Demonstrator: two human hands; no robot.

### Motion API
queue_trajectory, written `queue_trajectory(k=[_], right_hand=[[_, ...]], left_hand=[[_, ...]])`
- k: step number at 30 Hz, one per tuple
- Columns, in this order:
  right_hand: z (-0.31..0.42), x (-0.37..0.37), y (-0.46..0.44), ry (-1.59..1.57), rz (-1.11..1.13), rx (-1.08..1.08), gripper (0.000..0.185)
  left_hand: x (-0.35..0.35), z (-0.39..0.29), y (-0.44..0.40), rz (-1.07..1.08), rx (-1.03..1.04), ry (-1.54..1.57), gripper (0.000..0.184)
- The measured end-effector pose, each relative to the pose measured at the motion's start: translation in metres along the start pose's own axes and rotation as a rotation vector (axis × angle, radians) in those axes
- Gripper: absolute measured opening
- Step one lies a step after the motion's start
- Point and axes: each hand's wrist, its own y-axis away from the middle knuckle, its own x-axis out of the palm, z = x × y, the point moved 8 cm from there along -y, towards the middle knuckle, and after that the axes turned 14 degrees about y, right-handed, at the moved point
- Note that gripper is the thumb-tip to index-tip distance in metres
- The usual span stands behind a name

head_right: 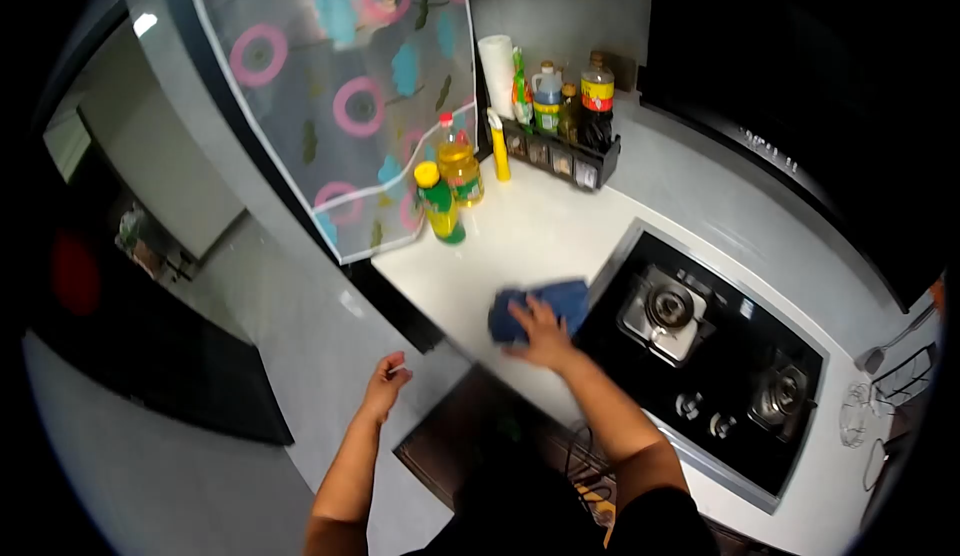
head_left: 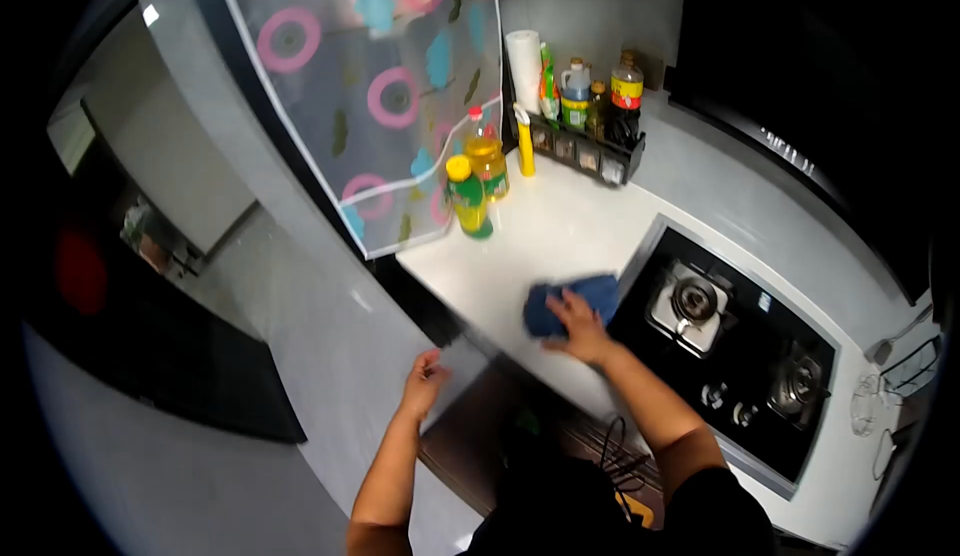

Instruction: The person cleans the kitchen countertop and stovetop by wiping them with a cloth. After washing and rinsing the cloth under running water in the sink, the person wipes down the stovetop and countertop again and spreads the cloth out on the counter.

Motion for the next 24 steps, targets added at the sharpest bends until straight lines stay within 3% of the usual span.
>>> queue_trajectory(k=[1,2,3,7,11,15,18,24], right_hand=[[-0.001,0.015,0.000,0.115,0.183,0.125,0.092],[-0.004,0.019,-0.006,0.178,0.147,0.170,0.091],[-0.003,0.064,-0.044,0.114,0.211,0.253,0.090],[-0.002,0.071,-0.081,0.229,0.129,0.369,0.091],[0.009,0.065,-0.086,0.245,0.085,0.141,0.090],[0.009,0.066,-0.090,0.212,0.053,0.043,0.084],[-0.001,0.066,-0.112,0.198,0.075,0.060,0.080],[-0.063,0.041,-0.187,0.206,-0.133,0.299,0.076]], left_hand=[[0.013,-0.006,-0.018,0.054,0.038,-0.014,0.052],[0.020,-0.004,-0.040,0.094,0.077,0.063,0.052],[0.006,-0.025,-0.079,0.069,-0.048,-0.028,0.054],[0.044,-0.035,-0.165,0.114,0.023,-0.215,0.063],[0.090,-0.056,-0.233,0.084,0.043,-0.142,0.085],[0.109,-0.066,-0.305,-0.029,0.243,-0.261,0.102],[0.116,-0.084,-0.337,-0.063,0.523,-0.270,0.106],[0.109,-0.062,-0.393,0.160,0.484,-0.095,0.094]])
